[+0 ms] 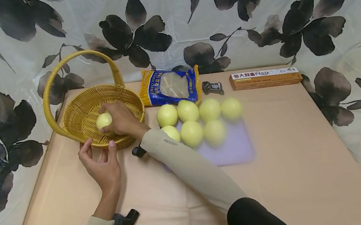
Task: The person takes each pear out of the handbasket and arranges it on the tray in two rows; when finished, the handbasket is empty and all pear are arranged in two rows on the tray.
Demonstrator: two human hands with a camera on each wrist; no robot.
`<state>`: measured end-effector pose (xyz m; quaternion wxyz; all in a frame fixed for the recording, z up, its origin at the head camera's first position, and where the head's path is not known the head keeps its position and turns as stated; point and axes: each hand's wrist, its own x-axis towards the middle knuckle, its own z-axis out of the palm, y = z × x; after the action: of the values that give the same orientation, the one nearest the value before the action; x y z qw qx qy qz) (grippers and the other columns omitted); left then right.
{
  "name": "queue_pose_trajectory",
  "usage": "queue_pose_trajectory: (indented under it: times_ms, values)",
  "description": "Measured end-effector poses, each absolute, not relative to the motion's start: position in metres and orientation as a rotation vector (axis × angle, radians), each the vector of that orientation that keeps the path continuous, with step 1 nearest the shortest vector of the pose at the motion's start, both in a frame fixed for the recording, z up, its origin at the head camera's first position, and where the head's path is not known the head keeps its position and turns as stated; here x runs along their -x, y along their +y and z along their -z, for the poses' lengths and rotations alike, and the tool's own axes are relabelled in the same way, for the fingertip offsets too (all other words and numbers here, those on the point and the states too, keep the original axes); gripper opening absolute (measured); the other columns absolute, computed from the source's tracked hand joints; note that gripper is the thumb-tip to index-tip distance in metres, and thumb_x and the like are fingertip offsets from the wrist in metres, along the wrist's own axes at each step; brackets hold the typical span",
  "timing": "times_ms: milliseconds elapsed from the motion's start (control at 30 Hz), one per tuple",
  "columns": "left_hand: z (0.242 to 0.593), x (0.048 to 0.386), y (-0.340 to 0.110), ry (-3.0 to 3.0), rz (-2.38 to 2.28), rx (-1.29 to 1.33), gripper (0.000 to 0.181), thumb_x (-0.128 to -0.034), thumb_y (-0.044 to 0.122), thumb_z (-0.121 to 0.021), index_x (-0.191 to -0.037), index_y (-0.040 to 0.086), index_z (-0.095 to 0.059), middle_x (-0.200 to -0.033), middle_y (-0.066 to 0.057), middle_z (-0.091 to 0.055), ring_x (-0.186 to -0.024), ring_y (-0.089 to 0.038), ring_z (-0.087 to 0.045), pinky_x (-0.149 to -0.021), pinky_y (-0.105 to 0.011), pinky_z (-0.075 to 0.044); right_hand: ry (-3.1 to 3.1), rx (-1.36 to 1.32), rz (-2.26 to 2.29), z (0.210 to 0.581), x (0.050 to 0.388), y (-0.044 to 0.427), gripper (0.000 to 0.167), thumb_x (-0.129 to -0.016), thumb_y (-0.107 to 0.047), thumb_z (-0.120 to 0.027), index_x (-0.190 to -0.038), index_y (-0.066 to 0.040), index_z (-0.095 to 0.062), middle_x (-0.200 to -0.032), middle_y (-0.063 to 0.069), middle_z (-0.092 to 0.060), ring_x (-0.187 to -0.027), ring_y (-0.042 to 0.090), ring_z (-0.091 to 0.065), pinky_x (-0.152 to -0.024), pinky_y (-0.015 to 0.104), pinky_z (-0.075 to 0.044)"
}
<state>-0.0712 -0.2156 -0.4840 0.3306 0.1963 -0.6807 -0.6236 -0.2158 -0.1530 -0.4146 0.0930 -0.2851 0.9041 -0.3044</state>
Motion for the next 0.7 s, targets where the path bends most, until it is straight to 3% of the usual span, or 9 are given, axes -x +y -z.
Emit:
queue_pose_trajectory:
  times_ms: [233, 700]
  values:
    - [0.487, 0.074, -0.216, -1.744, 1.64, -0.521, 0.064, -0.0946, 0.008, -0.078, -0.149, 0.006, -0.044, -0.172, -0.005, -0.025, -0.156, -0.021, -0.033, -0.116, -0.046, -0.053, 2.659, 0.877, 1.049, 0.397, 0.207, -0.139, 0.06, -0.085, -0.041, -0.091, -0.136, -0.028, -0.064, -0.139, -0.009, -0.067, -0.12, 0.007, -0.06, -0.089, 0.019, -0.048]
    - [0.484, 0.073, -0.217, -1.754, 1.643, -0.512, 0.064, -0.0953, 0.007, -0.077, -0.149, 0.006, -0.043, -0.171, -0.007, -0.025, -0.157, -0.022, -0.032, -0.116, -0.051, -0.052, 2.542, 0.96, 1.417, 0.365, 0.182, -0.072, 0.058, -0.085, -0.034, -0.092, -0.136, -0.025, -0.066, -0.144, -0.007, -0.065, -0.129, 0.006, -0.056, -0.099, 0.021, -0.046]
